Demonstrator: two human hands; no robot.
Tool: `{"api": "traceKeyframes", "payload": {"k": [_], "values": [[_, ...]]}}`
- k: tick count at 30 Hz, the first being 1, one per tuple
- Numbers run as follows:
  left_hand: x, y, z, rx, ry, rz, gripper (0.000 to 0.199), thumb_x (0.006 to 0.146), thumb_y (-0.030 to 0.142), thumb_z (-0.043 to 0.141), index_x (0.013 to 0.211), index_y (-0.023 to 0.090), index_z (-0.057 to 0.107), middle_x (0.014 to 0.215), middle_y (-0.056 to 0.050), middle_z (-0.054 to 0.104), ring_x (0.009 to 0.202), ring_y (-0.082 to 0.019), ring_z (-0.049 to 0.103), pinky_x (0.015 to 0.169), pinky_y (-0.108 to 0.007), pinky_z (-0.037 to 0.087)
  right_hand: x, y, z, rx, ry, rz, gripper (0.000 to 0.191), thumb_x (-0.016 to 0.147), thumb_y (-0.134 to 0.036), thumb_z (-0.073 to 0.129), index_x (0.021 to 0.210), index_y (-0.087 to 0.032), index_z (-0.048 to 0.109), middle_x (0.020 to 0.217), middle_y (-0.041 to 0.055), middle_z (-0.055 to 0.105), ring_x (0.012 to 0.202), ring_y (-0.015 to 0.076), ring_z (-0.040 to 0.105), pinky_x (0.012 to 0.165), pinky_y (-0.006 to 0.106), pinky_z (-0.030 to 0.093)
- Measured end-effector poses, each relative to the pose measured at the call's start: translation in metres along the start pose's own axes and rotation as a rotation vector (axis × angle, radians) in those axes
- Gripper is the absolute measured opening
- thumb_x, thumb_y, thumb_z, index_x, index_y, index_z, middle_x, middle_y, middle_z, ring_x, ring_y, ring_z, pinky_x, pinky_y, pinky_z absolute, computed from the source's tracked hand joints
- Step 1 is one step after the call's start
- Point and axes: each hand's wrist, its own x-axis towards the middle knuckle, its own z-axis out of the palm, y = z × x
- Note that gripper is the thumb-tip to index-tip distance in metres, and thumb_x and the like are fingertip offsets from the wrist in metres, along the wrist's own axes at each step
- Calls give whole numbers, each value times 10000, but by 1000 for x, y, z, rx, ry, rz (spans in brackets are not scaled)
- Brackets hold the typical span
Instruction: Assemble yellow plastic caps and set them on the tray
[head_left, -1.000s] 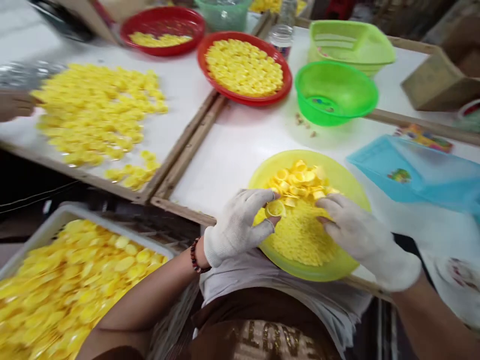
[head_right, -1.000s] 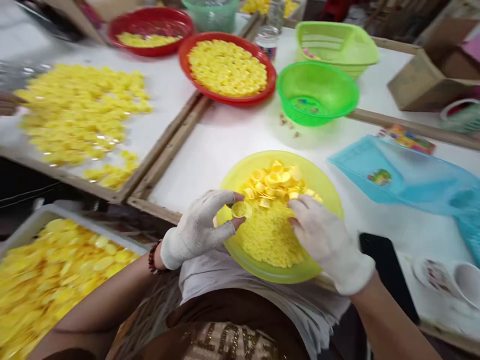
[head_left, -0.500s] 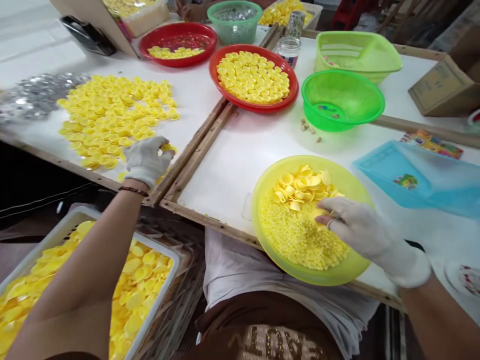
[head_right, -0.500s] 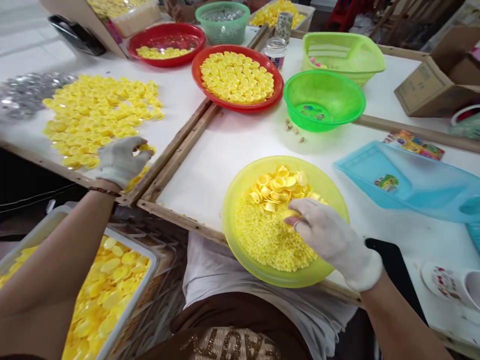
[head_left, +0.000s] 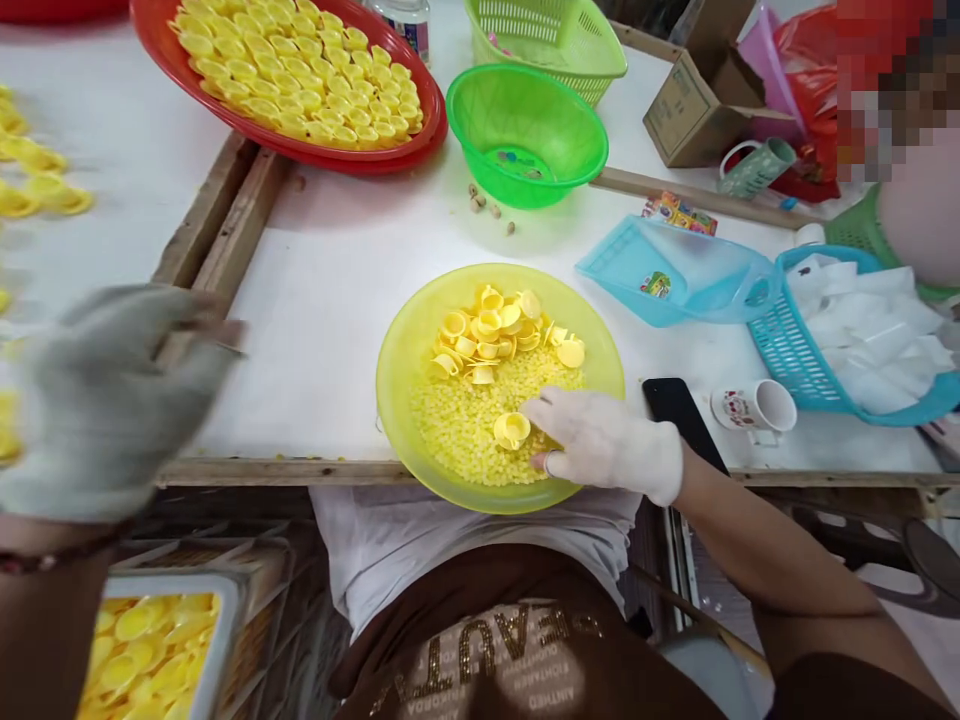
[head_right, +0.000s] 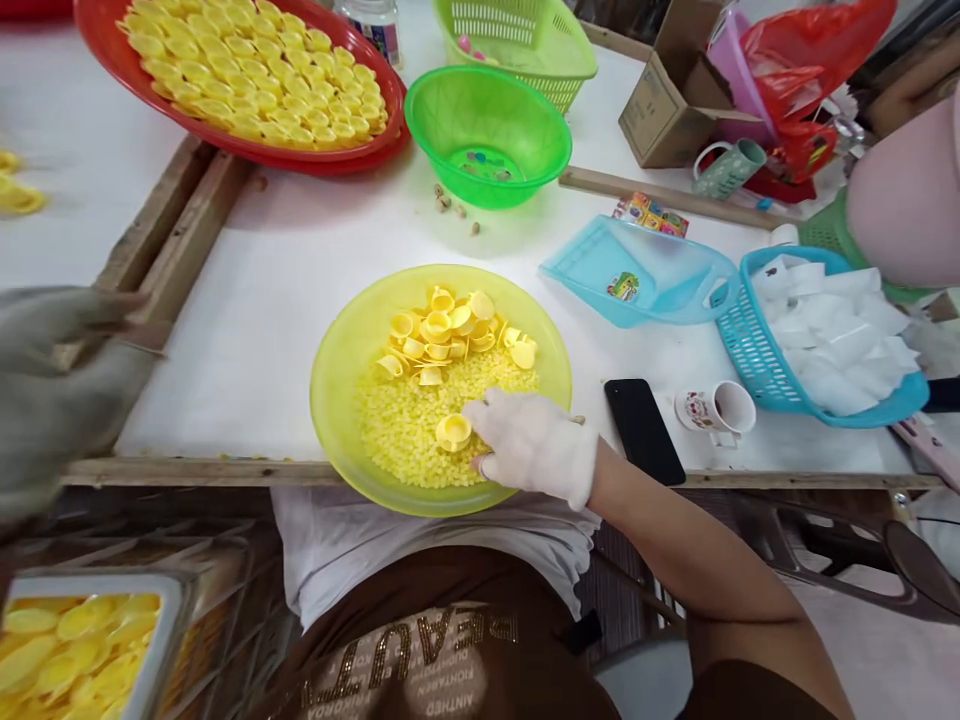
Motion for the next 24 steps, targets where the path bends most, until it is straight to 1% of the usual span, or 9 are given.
{"api": "traceKeyframes", "payload": {"k": [2, 3, 4, 6, 8, 12, 18, 22, 24], "values": [[-13, 54, 25, -41, -93, 205, 264, 929, 423, 602, 1073, 212, 669, 1100, -40, 682, 983, -225, 649, 941, -388, 524, 8, -6, 5, 21, -2, -11, 242, 871, -298, 607, 1060, -147, 607, 1000, 115, 645, 761, 209, 593, 624, 321, 405], [-20, 78, 39, -115, -161, 317, 264, 927, 412, 610, 1073, 200, 671, 1098, -58, 687, 971, -220, 659, 896, -374, 538, 12, -7, 8, 42, 5, -8, 223, 864, -269, 587, 1050, -147, 607, 990, 110, 647, 763, 207, 591, 632, 321, 410], [-26, 99, 53, -93, -223, 408, 297, 914, 433, 621, 1081, 194, 674, 1096, -73, 691, 967, -237, 659, 877, -396, 535, 15, -6, 10, 74, 16, -5, 196, 854, -243, 572, 1024, -151, 607, 970, 102, 650, 763, 203, 587, 646, 321, 418], [-36, 129, 77, 5, -365, 471, 316, 871, 452, 656, 1034, 183, 678, 1051, -92, 692, 944, -269, 652, 843, -431, 518, 17, 1, 15, 172, 42, -34, 145, 834, -198, 550, 966, -169, 602, 932, 76, 652, 790, 195, 582, 700, 321, 440], [-43, 146, 91, 118, -446, 442, 256, 849, 407, 662, 968, 180, 675, 988, -89, 687, 905, -285, 641, 815, -453, 494, 15, 11, 16, 280, 83, -83, 144, 822, -154, 533, 949, -179, 595, 930, 58, 655, 840, 187, 582, 772, 320, 457], [-46, 148, 99, 151, -473, 367, 190, 854, 284, 622, 1010, 184, 660, 996, -72, 681, 913, -287, 638, 813, -462, 475, 5, 18, 8, 390, 217, -133, 172, 830, -112, 525, 975, -169, 597, 953, 55, 652, 897, 181, 580, 851, 330, 463], [-47, 139, 100, 105, -449, 338, 189, 865, 277, 610, 1020, 174, 641, 1039, -91, 684, 949, -291, 641, 817, -449, 476, 6, -3, -13, 436, 320, -193, 223, 889, -117, 538, 1095, -170, 606, 1056, 71, 663, 994, 198, 601, 919, 359, 476], [-49, 137, 101, 34, -368, 357, 230, 864, 267, 628, 1076, 179, 633, 1113, -94, 687, 993, -293, 652, 833, -449, 492, 6, 3, -8, 401, 375, -164, 228, 907, -88, 509, 1097, -174, 602, 1044, 60, 663, 960, 182, 605, 896, 335, 479], [-50, 135, 101, -7, -328, 371, 236, 851, 240, 640, 1077, 173, 628, 1134, -95, 685, 1005, -287, 657, 849, -441, 505, 5, 9, 0, 332, 334, -117, 191, 911, -92, 500, 1049, -170, 607, 1015, 64, 656, 941, 186, 601, 869, 330, 475]]}}
